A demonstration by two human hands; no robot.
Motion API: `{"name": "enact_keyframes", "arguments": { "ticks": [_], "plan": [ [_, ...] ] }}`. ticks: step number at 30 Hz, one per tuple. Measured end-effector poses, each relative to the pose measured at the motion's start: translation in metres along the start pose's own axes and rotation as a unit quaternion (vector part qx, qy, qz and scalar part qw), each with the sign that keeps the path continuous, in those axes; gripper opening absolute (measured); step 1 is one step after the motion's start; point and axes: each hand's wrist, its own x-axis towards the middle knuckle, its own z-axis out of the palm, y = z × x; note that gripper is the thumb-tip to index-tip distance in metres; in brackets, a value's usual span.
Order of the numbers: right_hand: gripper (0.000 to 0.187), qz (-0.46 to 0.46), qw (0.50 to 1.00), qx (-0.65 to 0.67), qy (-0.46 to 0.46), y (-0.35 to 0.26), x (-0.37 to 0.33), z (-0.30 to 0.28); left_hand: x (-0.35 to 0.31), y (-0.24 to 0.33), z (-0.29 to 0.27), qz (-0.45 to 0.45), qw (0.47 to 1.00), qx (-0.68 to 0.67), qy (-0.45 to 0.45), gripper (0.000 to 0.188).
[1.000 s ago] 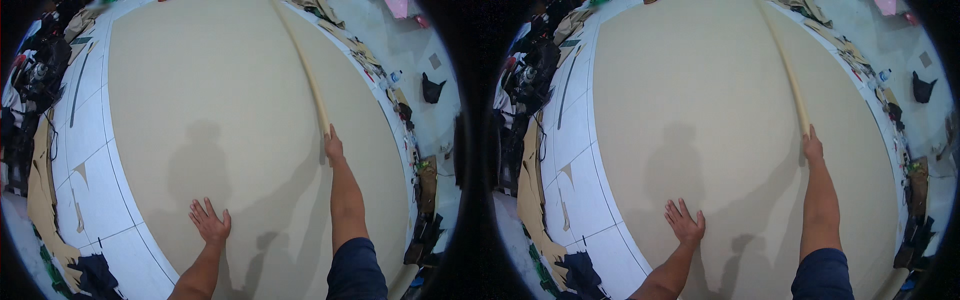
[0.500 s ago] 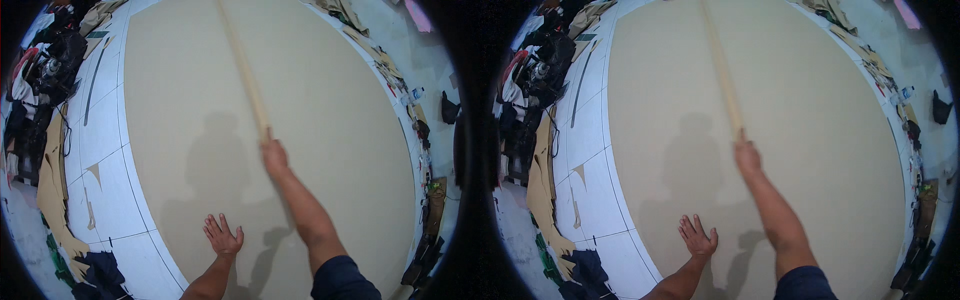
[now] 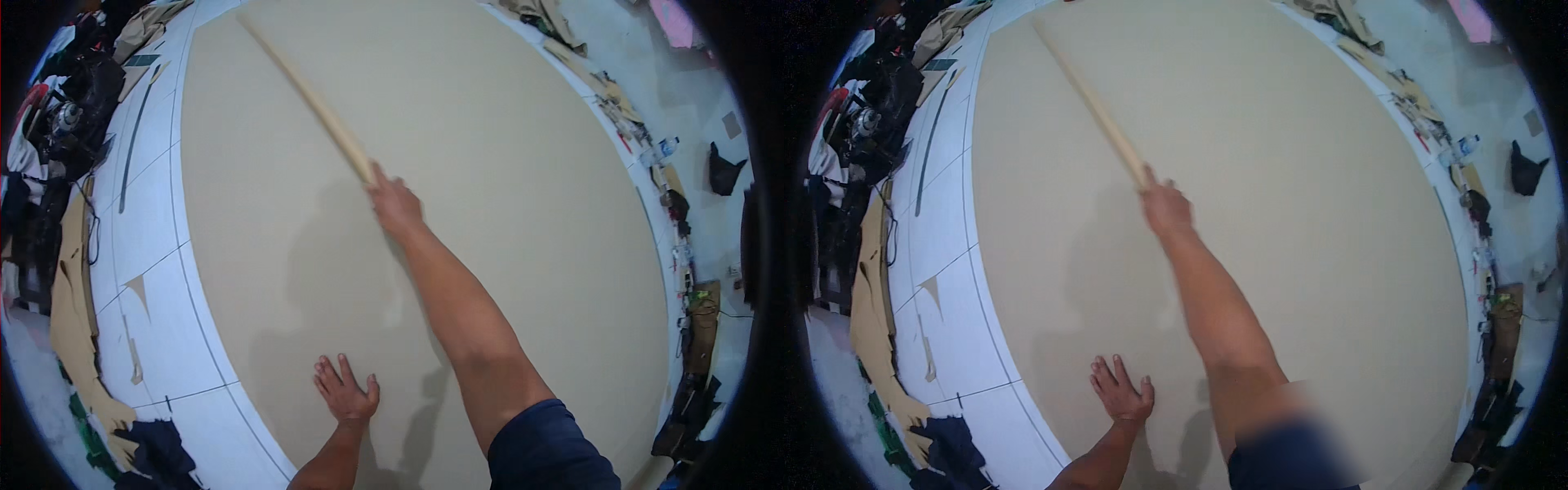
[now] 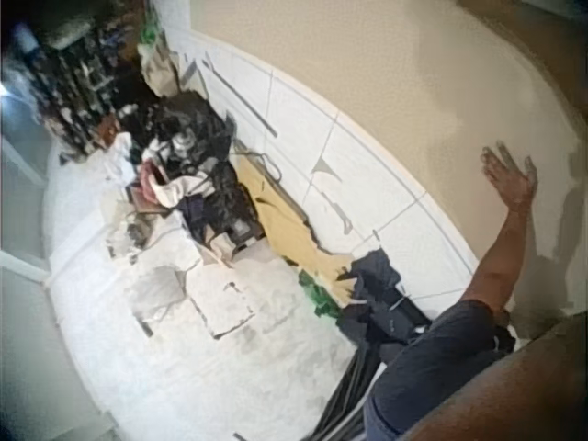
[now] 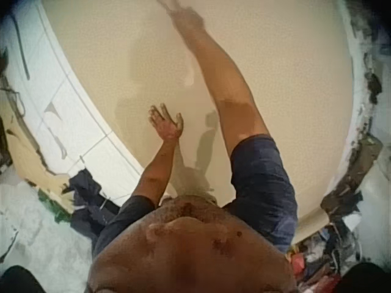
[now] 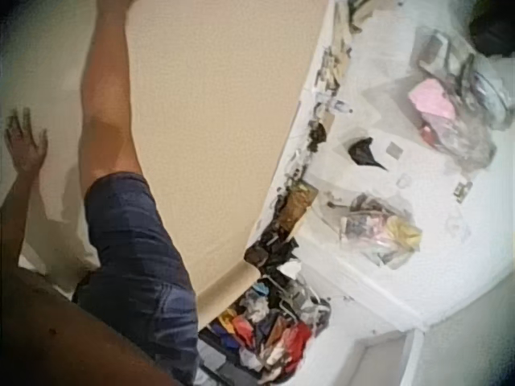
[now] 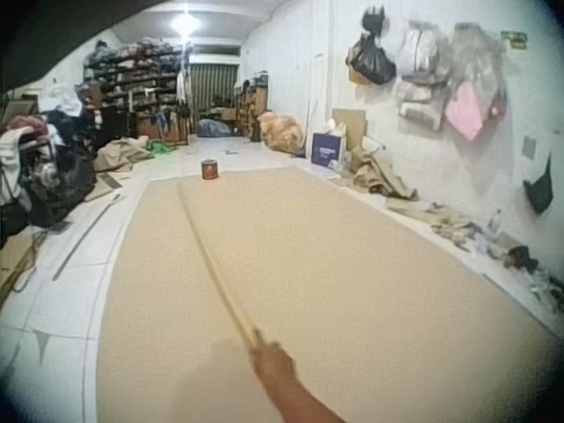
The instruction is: The person cuts a strip of beige fabric with scissors and سپس rolls the fabric onto a long wooden rod.
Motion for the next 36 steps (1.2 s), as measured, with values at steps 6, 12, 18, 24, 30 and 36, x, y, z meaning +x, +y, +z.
{"name": "enact_keyframes", "arguments": {
  "ticks": [6, 12, 18, 24, 30, 36],
  "plan": [
    [0.061, 0.164, 0.979, -0.078, 0.096, 0.205, 0.007, -0.092, 0.003, 0.019, 0.001, -0.011, 0.999, -0.015, -0.032, 0.083],
    [0.061, 0.223, 0.96, 0.119, 0.117, 0.135, 0.038, -0.214, 0.002, 0.008, -0.008, -0.005, 1.0, -0.017, -0.017, 0.083],
    [0.057, 0.194, 0.97, -0.056, 0.133, 0.185, -0.062, -0.119, -0.004, 0.014, -0.005, 0.018, 1.0, 0.011, 0.012, 0.08],
    [0.055, 0.235, 0.953, -0.074, 0.178, 0.185, -0.262, -0.009, -0.011, 0.017, 0.007, 0.046, 0.996, 0.016, 0.074, 0.075],
    [0.058, 0.31, 0.934, -0.053, 0.171, 0.222, -0.534, 0.019, -0.016, 0.006, 0.013, 0.072, 0.993, 0.023, 0.086, 0.081],
    [0.057, 0.464, 0.862, -0.019, 0.204, 0.227, -0.845, 0.067, -0.095, -0.055, 0.002, 0.238, 0.971, 0.032, 0.004, 0.079]
  ]
}}
